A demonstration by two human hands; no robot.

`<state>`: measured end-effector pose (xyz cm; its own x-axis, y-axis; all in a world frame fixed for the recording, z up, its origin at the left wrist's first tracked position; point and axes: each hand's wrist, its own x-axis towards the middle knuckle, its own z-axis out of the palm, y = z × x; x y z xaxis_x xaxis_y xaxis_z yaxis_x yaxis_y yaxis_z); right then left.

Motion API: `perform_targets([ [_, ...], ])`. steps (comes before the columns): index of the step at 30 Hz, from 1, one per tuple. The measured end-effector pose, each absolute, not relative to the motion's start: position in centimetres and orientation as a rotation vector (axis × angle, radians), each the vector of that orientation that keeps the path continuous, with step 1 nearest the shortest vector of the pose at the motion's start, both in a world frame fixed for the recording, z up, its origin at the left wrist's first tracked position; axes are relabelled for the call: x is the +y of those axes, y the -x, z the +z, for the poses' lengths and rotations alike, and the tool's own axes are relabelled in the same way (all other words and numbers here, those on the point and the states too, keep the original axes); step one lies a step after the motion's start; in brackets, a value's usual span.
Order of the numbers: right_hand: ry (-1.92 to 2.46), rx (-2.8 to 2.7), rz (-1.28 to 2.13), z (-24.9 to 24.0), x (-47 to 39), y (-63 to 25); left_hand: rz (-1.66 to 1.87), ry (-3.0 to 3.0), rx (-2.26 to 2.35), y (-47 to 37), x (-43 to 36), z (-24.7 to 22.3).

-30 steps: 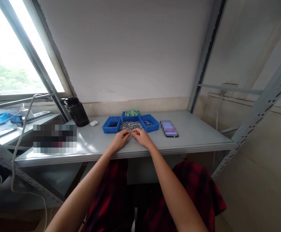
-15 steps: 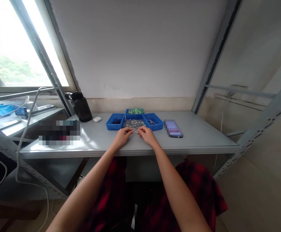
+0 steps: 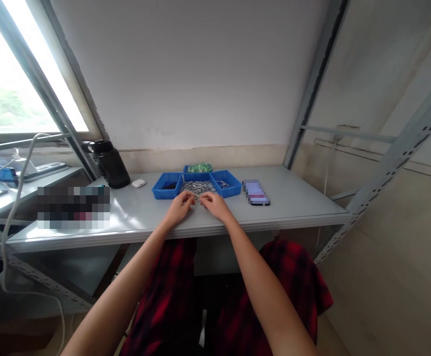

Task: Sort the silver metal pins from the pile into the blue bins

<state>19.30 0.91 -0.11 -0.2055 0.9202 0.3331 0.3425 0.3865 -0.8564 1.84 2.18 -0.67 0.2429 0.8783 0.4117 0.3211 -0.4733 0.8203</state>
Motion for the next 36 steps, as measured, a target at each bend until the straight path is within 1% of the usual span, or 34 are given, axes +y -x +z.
perform_targets([
  [3,1.115,-1.777,0.818,-0.1,0.9,-19.3,1.242,-1.918,1.101,-1.9,2.1,-0.5],
  [7,1.118,-1.917,0.727,0.0,0.8,-19.1,1.184,-1.831,1.056,-1.9,1.6,-0.3],
  [10,1.079,-1.979,0.696,0.0,0.7,-19.0,1.185,-1.863,1.104,-1.9,1.6,-0.3],
  [16,1.120,-1.757,0.799,0.0,0.9,-19.0,1.153,-2.034,1.184,-1.7,1.4,0.2],
  [23,1.082,-1.853,0.788,-0.2,0.9,-19.1,1.129,-1.937,1.171,-1.7,0.9,0.2],
  [30,1.064,-1.825,0.851,-0.5,1.0,-19.2,1.086,-1.958,1.098,-1.6,1.3,-0.3],
  [36,1.065,-1.691,0.870,-0.9,1.6,-19.5,1.075,-2.027,1.190,-1.6,1.3,-0.2],
])
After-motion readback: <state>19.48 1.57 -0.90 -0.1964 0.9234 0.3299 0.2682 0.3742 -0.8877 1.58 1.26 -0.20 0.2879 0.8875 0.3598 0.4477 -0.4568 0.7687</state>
